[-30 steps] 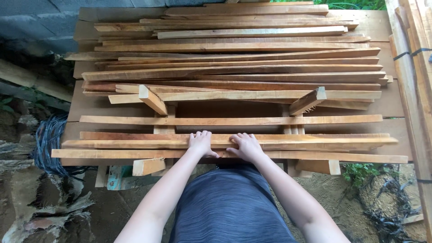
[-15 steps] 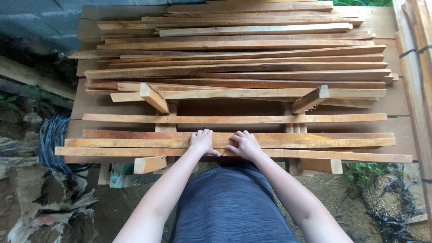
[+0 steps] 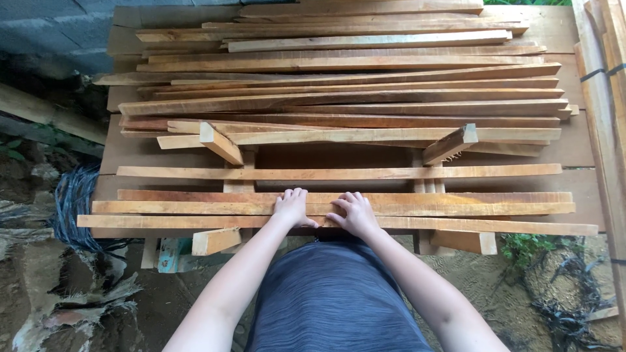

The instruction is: The person repeatedly picks up long, thin wooden planks from a pile and places them onto a wooden rack structure. The camera angle is a first-person perspective looking down at the hands and the wood.

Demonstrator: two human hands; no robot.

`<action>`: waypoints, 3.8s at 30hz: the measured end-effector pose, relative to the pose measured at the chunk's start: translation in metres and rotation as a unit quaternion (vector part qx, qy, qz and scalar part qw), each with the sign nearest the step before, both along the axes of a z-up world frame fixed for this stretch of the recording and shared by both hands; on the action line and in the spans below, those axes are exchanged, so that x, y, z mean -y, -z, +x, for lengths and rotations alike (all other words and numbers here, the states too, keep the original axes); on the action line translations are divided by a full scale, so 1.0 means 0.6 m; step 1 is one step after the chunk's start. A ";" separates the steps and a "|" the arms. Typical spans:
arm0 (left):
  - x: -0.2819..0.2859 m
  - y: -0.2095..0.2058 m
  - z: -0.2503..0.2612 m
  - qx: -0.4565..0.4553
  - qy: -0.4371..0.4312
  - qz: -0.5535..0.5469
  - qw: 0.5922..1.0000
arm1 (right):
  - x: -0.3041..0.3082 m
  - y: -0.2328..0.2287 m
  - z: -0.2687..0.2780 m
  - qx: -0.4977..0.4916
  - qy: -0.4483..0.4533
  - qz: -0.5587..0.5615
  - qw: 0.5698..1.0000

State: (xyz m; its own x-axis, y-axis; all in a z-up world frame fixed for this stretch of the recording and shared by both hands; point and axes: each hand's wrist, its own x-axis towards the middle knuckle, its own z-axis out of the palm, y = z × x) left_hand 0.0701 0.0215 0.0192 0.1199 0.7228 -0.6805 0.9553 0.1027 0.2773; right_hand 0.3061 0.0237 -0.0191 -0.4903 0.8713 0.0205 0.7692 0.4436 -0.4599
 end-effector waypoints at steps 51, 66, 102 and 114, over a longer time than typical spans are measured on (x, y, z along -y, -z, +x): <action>0.071 0.014 0.012 -0.018 0.075 0.184 0.980 | 0.029 -0.036 0.014 0.121 -0.081 0.009 0.989; 0.083 0.026 0.019 -0.067 0.105 0.221 0.967 | -0.012 -0.114 -0.001 0.142 0.006 -0.134 0.981; -0.093 0.157 -0.067 -0.081 -0.011 0.179 0.980 | -0.185 0.033 0.058 0.187 -0.003 -0.079 0.979; -0.027 -0.034 -0.071 0.037 -0.023 0.030 0.999 | -0.114 -0.094 0.060 0.117 -0.038 -0.165 0.979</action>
